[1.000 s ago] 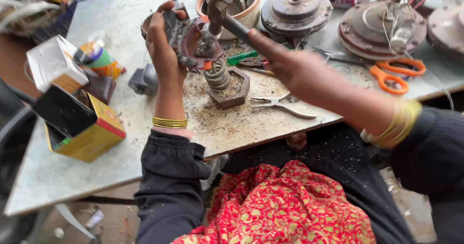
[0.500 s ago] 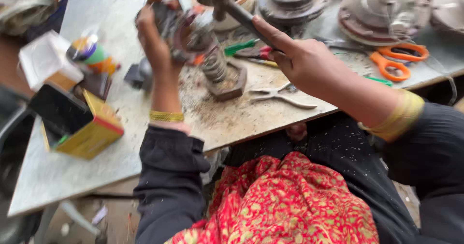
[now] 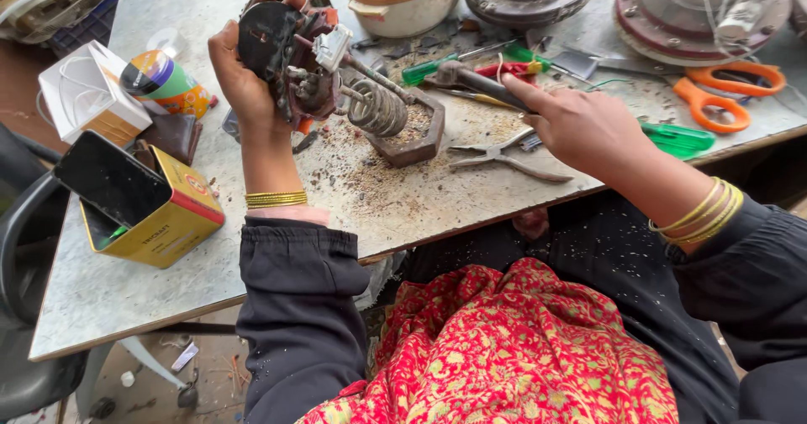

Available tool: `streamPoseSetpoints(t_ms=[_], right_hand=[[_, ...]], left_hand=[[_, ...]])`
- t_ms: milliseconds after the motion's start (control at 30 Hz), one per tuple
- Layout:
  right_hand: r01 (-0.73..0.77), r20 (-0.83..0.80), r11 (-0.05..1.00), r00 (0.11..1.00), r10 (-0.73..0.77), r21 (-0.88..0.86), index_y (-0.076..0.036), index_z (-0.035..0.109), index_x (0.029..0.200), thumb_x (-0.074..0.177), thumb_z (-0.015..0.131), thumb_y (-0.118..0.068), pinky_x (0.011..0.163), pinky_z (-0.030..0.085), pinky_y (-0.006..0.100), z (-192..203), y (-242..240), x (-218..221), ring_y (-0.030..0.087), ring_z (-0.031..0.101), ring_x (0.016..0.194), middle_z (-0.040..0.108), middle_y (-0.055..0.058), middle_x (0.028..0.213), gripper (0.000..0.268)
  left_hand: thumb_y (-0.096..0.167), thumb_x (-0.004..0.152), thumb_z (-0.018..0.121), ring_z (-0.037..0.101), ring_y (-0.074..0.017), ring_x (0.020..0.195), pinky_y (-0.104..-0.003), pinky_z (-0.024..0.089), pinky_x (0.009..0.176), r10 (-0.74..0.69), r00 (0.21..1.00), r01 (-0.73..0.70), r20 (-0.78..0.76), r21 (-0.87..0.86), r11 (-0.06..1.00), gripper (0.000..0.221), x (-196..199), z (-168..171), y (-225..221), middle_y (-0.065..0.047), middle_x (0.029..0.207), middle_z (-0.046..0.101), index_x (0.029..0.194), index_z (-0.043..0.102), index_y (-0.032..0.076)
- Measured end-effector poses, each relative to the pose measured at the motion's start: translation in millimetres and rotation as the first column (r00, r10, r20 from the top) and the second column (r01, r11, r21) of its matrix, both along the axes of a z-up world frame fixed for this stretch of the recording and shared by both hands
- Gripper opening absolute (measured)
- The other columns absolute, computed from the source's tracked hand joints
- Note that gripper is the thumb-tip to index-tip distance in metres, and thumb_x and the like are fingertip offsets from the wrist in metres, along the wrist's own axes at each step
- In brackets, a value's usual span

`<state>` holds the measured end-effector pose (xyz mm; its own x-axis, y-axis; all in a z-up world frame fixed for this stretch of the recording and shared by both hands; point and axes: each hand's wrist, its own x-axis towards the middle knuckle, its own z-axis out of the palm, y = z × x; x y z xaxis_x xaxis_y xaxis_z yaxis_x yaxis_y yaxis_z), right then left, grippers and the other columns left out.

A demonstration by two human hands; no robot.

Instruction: The person uses a hammer and pliers to disassemble a small electrical component, removing a white plastic piece and a metal rod. They then reassemble the parts by hand and with tools, placing the component back on the workbench.

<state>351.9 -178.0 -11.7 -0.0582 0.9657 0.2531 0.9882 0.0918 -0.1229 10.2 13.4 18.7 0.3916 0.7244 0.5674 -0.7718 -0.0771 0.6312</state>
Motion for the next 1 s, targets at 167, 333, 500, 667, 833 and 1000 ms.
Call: streamPoseSetpoints(t_ms=[167, 333, 500, 667, 833, 1000], right_hand=[[-0.022, 0.014, 0.998, 1.000, 0.021, 0.064, -0.024, 0.059, 0.149, 0.099, 0.062, -0.024, 0.070, 0.054, 0.050, -30, 28, 12, 0.037, 0.068, 0.091, 0.068, 0.014, 0.103, 0.050], [-0.126, 0.030, 0.991, 0.992, 0.124, 0.053, -0.016, 0.065, 0.140, 0.097, 0.067, -0.033, 0.098, 0.048, 0.045, -20, 55, -1, 0.034, 0.058, 0.113, 0.062, 0.016, 0.118, 0.046], [-0.433, -0.275, 0.875, 0.833, 0.481, 0.217, -0.002, 0.059, 0.142, 0.096, 0.070, -0.039, 0.103, 0.043, 0.046, -2, 83, -68, 0.035, 0.054, 0.122, 0.058, 0.021, 0.135, 0.060], [-0.482, -0.400, 0.817, 0.713, 0.575, 0.315, 0.001, 0.060, 0.132, 0.105, 0.066, -0.033, 0.100, 0.047, 0.044, 4, 102, -115, 0.031, 0.060, 0.115, 0.062, 0.017, 0.121, 0.044], [-0.477, -0.463, 0.788, 0.638, 0.615, 0.390, 0.000, 0.058, 0.117, 0.109, 0.061, -0.023, 0.086, 0.050, 0.044, 1, 118, -117, 0.037, 0.062, 0.100, 0.061, 0.018, 0.107, 0.025], [-0.447, -0.515, 0.793, 0.603, 0.609, 0.415, -0.001, 0.054, 0.114, 0.111, 0.058, -0.019, 0.071, 0.048, 0.046, -3, 119, -121, 0.040, 0.062, 0.081, 0.061, 0.018, 0.091, 0.018]], left_hand=[[0.052, 0.105, 0.055, 0.073, -0.0303, 0.105, -0.044, 0.061, 0.096, 0.017, 1.000, -0.019, -0.024, -0.091, 0.996, 0.063, -6, -6, 4, -0.023, 0.122, 0.071, 0.136, 0.058, -0.002], [0.055, 0.103, 0.055, 0.074, -0.0308, 0.103, -0.043, 0.063, 0.091, 0.063, 0.993, -0.070, -0.096, -0.064, 0.995, 0.064, -2, -2, -1, -0.024, 0.123, 0.071, 0.134, 0.060, -0.002], [0.059, 0.103, 0.055, 0.074, -0.0292, 0.101, -0.041, 0.063, 0.086, 0.003, 0.993, 0.000, -0.116, 0.026, 1.000, 0.066, 0, -1, -3, -0.021, 0.115, 0.071, 0.132, 0.061, 0.000], [0.061, 0.100, 0.055, 0.074, -0.0312, 0.100, -0.038, 0.062, 0.086, 0.038, 0.993, -0.045, -0.109, -0.067, 0.997, 0.070, 2, -2, 0, -0.022, 0.114, 0.071, 0.131, 0.061, -0.001], [0.061, 0.101, 0.057, 0.074, -0.0317, 0.100, -0.038, 0.062, 0.088, 0.115, 0.986, -0.124, -0.123, -0.063, 0.990, 0.069, -1, -13, 9, -0.023, 0.112, 0.072, 0.129, 0.062, -0.002], [0.060, 0.104, 0.056, 0.074, -0.0292, 0.107, -0.042, 0.063, 0.097, 0.118, 0.988, -0.125, -0.099, -0.078, 0.989, 0.069, 6, -16, 15, -0.023, 0.114, 0.071, 0.131, 0.061, -0.004]])
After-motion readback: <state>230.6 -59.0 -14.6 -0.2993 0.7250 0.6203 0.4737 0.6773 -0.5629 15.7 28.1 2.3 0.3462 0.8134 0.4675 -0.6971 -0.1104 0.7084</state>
